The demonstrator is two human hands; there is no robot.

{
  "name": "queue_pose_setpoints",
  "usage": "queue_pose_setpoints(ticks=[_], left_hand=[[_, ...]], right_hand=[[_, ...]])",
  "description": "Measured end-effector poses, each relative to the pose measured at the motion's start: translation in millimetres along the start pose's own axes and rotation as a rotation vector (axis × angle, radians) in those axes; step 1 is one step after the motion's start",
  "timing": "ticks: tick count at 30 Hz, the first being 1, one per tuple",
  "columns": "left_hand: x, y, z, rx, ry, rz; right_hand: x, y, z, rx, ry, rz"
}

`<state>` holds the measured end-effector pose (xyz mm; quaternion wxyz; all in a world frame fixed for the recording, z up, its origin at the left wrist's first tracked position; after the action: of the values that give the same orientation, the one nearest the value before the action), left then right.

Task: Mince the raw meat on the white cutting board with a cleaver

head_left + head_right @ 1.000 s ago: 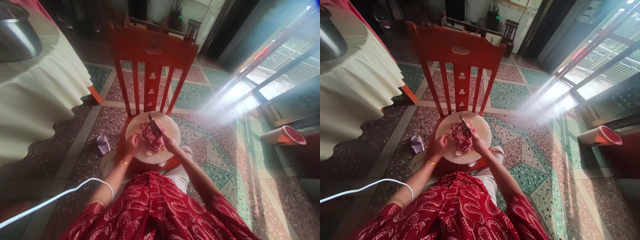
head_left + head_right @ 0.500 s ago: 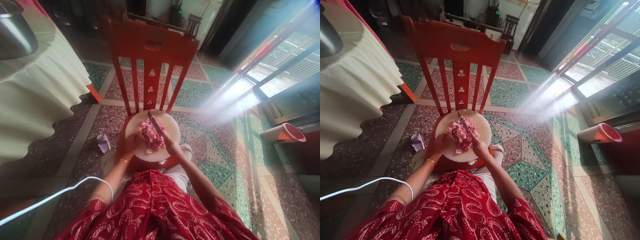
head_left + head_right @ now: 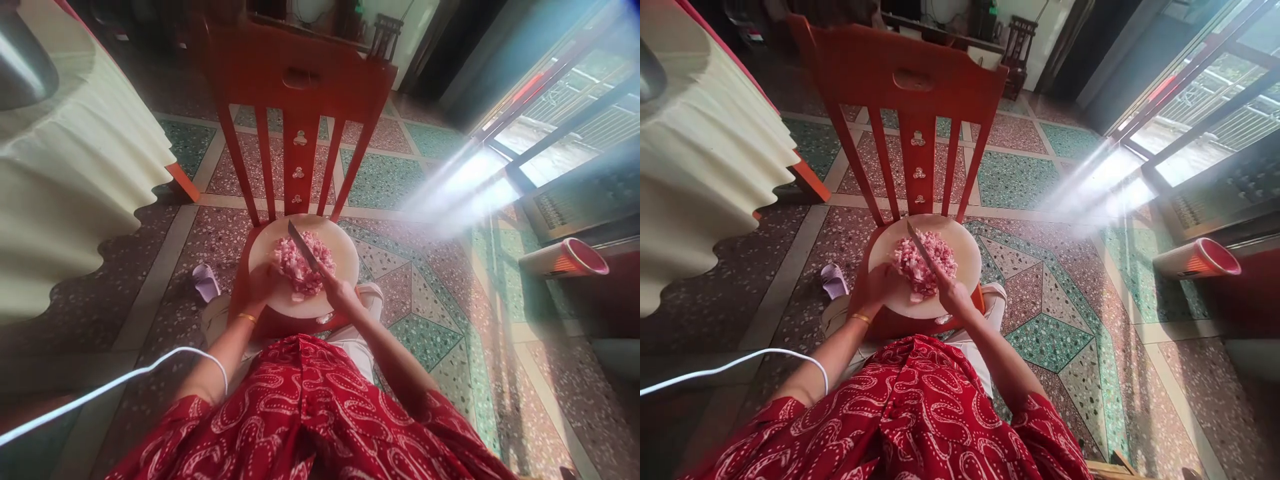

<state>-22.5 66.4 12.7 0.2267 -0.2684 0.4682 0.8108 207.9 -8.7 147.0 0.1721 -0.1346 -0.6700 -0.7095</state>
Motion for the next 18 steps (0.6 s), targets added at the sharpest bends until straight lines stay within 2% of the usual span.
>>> queue_pose_setpoints(ticks=[3, 5, 7, 9, 11, 13, 16, 18], left_hand=[[-1.6, -0.1, 0.0, -0.034, -0.011, 0.009], [-1.8, -0.6, -0.6, -0.049, -0.031, 0.012], [-1.1, -1.0, -0.8, -0.049, -0.042, 0.016], [-0.4, 0.1, -0.1, -0.052, -0.041, 0.04], [-1.5, 0.9, 0.9, -0.041, -0.049, 0.064], [-4.0, 1.5, 1.7, -0.032, -0.065, 0.074], [-6.7, 1.3, 1.8, -0.043, -0.085, 0.059], [-5.6, 0.4, 1.5, -0.054, -0.078, 0.055]], right_hand=[[8.9, 39.0, -1.1, -0.227, 0.071, 0.092], [11.3, 42.4, -0.9, -0.331, 0.092, 0.11], [6.1, 21.1, 1.7, -0.27, 0.05, 0.064], [-4.4, -8.3, 4.3, -0.085, -0.022, -0.006], [-12.5, -21.0, 5.0, 0.052, -0.06, -0.033], [-13.8, -6.2, 5.6, 0.009, -0.052, 0.005], [-6.6, 35.9, 5.8, -0.223, 0.013, 0.091], [-3.6, 47.7, 7.1, -0.346, 0.041, 0.107]])
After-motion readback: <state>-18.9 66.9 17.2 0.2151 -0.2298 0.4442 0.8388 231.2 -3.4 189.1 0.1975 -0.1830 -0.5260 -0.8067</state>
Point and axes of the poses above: each hand's wrist, its own z-axis towards the middle knuckle, its own y-axis out of the back of the hand, x = y × z, the point moved 5 cm from there along z, towards the middle knuckle, and after that the axes turned 15 degrees about -x, right-handed, at the moved point
